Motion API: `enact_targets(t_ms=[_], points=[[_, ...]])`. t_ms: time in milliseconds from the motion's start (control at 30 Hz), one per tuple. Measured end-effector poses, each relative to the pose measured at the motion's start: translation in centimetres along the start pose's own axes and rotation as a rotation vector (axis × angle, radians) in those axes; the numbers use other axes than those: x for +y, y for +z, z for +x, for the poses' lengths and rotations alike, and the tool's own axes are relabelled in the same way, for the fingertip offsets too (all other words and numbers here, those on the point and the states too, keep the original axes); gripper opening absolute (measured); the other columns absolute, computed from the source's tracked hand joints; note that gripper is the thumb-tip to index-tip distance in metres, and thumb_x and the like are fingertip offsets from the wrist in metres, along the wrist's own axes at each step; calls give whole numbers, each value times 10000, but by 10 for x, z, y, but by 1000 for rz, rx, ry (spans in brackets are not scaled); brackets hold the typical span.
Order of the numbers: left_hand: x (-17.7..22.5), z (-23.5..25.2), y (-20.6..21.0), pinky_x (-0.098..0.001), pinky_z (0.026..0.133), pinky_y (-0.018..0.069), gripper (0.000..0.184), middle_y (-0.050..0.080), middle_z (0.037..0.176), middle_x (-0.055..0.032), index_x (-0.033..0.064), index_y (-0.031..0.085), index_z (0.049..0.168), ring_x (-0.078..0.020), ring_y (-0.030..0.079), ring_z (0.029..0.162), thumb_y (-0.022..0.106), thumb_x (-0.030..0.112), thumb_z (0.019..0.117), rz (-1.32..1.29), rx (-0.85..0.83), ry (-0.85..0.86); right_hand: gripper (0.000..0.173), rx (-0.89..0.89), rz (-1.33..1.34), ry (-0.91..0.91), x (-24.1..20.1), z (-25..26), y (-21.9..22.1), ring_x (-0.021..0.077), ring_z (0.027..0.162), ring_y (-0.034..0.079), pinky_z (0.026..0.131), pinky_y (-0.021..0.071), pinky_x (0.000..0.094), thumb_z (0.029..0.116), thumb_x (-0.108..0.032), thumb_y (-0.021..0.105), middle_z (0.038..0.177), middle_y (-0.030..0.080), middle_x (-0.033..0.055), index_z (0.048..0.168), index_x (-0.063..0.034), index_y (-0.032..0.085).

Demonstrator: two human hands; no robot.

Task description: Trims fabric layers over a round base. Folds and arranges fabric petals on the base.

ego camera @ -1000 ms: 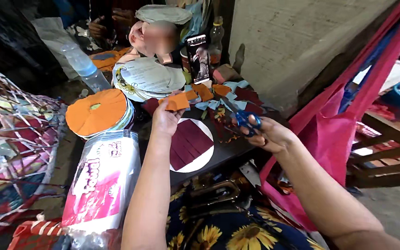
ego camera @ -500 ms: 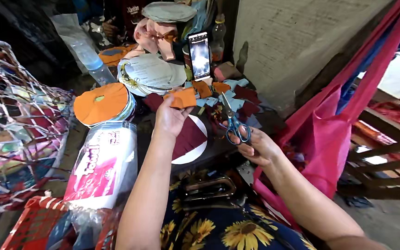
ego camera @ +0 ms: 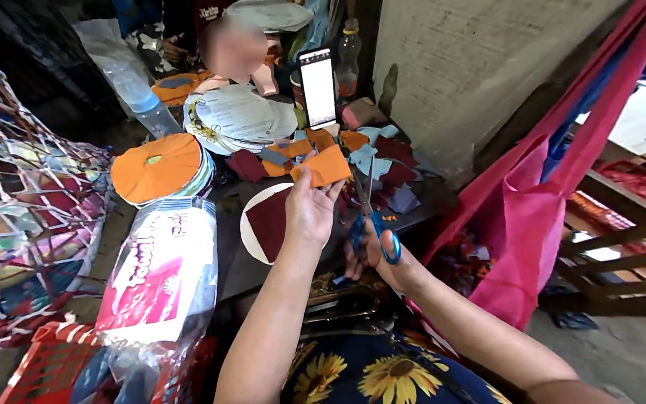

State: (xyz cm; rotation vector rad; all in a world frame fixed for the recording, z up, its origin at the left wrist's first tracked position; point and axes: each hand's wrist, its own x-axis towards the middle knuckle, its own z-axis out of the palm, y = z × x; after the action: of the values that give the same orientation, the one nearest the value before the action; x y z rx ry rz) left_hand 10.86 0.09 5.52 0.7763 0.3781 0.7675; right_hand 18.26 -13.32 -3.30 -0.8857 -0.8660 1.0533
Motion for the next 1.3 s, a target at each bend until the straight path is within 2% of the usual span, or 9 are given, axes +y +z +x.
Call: enact_targets(t_ms=[200,400,533,633,733,833,900,1000,1300], points=[[-9,-9,5,-328,1041,492,410,564,1387,-51,116,437,1479,-156,601,1212,279,270,1133,-17,9,94,907,73,-163,-28,1,4,13,89,742,685,672,609,251,852,-803,559,865,636,-64,1302,-27,419],[-15,-11,7,-316,1051,486,422,557,1397,-47,149,407,1507,-161,590,1236,270,290,1134,-94,26,103,712,124,-202,-68,3,6,20,50,699,662,659,593,221,938,-707,538,804,624,-94,1231,-63,458],[-16,-12,7,-314,1039,492,428,564,1389,-47,156,403,1512,-156,598,1224,249,290,1135,-101,10,97,539,181,-215,-106,4,6,22,22,652,627,631,572,205,995,-576,550,768,604,-106,1179,-71,495],[-16,-12,6,-308,1031,497,423,576,1375,-39,162,411,1506,-148,607,1211,254,290,1134,-93,-14,104,384,228,-240,-121,2,4,22,-1,628,609,614,562,187,1030,-412,544,755,593,-117,1185,-61,529],[-16,-12,4,-316,1030,502,426,577,1377,-37,168,414,1503,-151,609,1211,246,297,1134,-73,-41,106,354,270,-264,-95,-2,2,22,-11,595,592,579,545,175,1022,-368,560,730,585,-117,1180,-52,544],[-13,-11,2,-328,1038,495,434,572,1385,-46,171,421,1503,-163,606,1218,237,301,1132,-38,-59,93,304,318,-309,-20,-10,-2,24,-21,580,600,567,547,156,1010,-259,539,718,587,-115,1195,-18,547],[-11,-9,0,-331,1036,497,445,570,1385,-56,164,421,1503,-168,608,1214,219,304,1132,-19,-84,78,253,304,-309,-33,-10,-3,21,-31,562,585,556,529,138,1013,-228,533,686,574,-133,1177,-35,552],[-5,-7,-2,-330,1028,505,445,582,1371,-63,157,436,1490,-173,619,1200,215,303,1132,-27,-106,36,218,282,-326,-70,-9,-4,13,-46,548,560,534,497,121,1014,-242,551,659,559,-150,1137,-63,574],[0,-3,-7,-337,1014,524,449,603,1355,-56,167,482,1468,-179,636,1189,235,325,1128,-40,-153,-7,215,282,-386,-72,-10,-7,5,-64,539,541,515,461,105,996,-240,582,652,558,-163,1126,-69,598]])
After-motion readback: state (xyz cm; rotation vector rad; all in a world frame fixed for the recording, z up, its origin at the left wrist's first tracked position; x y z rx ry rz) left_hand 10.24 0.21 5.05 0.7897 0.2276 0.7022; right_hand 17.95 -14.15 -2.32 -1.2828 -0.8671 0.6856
